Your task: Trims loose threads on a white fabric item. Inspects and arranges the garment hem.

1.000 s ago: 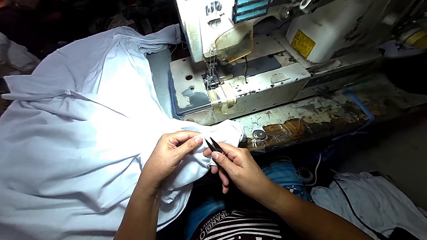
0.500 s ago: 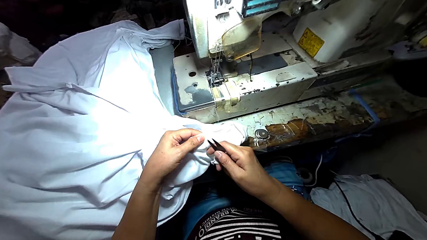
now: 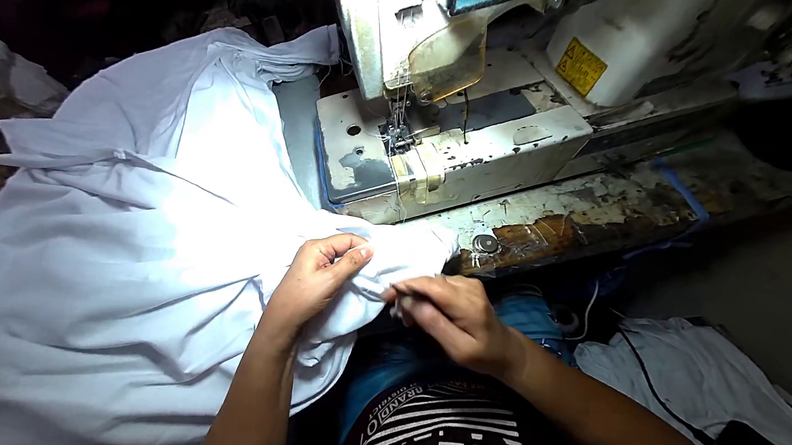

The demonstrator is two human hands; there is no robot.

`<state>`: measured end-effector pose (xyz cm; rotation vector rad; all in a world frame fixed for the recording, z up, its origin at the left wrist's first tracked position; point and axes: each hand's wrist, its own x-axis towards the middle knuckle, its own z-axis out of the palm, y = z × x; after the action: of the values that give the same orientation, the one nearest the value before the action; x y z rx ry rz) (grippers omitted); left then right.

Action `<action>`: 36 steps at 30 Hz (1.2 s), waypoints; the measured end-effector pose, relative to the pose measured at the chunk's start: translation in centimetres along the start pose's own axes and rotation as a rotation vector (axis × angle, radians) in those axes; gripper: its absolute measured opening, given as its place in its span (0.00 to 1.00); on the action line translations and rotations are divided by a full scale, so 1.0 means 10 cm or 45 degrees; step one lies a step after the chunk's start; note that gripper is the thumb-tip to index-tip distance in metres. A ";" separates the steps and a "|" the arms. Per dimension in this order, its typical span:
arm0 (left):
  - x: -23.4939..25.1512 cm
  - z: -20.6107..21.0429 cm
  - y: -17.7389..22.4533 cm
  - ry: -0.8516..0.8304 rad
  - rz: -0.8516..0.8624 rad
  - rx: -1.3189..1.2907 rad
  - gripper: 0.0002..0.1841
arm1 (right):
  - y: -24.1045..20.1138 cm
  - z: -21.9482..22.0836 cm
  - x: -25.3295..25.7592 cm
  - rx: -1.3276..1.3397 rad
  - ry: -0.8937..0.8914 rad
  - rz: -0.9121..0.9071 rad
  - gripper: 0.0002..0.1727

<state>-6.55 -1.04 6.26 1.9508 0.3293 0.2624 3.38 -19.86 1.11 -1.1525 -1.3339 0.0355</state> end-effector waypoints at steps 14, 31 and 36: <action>-0.01 0.01 0.04 -0.032 0.001 -0.090 0.11 | 0.12 0.08 -0.04 -0.098 -0.050 0.470 0.16; 0.00 0.06 0.05 -0.043 0.092 0.276 0.08 | -0.01 -0.24 0.18 -0.033 -0.048 0.059 0.14; -0.14 0.07 0.26 0.287 0.466 0.918 0.08 | 0.26 -0.38 0.33 -0.754 -0.059 0.073 0.07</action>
<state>-7.36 -3.12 8.30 2.7022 0.2228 0.6770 8.76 -18.93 2.49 -1.6930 -1.3939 -0.3119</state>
